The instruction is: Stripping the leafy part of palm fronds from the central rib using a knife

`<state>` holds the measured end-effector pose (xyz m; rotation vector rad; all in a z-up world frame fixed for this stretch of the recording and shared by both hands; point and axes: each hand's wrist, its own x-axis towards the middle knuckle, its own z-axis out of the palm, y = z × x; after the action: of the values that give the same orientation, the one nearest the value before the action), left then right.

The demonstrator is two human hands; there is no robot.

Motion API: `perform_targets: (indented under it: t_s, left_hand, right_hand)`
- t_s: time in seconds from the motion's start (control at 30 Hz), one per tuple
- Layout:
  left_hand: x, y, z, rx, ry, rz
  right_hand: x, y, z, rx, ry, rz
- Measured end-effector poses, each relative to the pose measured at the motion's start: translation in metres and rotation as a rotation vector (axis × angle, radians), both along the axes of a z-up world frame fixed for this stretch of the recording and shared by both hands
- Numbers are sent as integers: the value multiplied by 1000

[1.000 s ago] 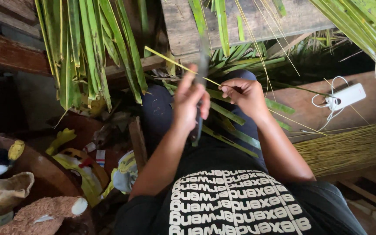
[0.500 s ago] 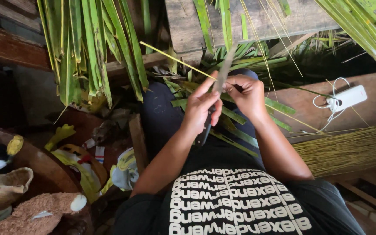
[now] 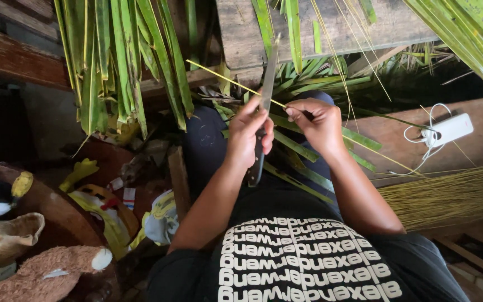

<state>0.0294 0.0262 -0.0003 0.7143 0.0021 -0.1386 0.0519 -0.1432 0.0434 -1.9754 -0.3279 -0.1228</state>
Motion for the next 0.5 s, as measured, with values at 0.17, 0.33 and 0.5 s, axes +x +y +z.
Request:
perform_targets:
  t_s: [0.17,0.33,0.5]
  left_hand:
    - [-9,-12,10,15,-9,-31]
    - [3,-5,-10,-31,67,28]
    - [10,22,-8,-2,57,210]
  right_hand:
    - [0,0,0,-47,-2,-24]
    - [-1,0,6,-34,-5,-3]
    - [-1,-11,4,-18,28,-10]
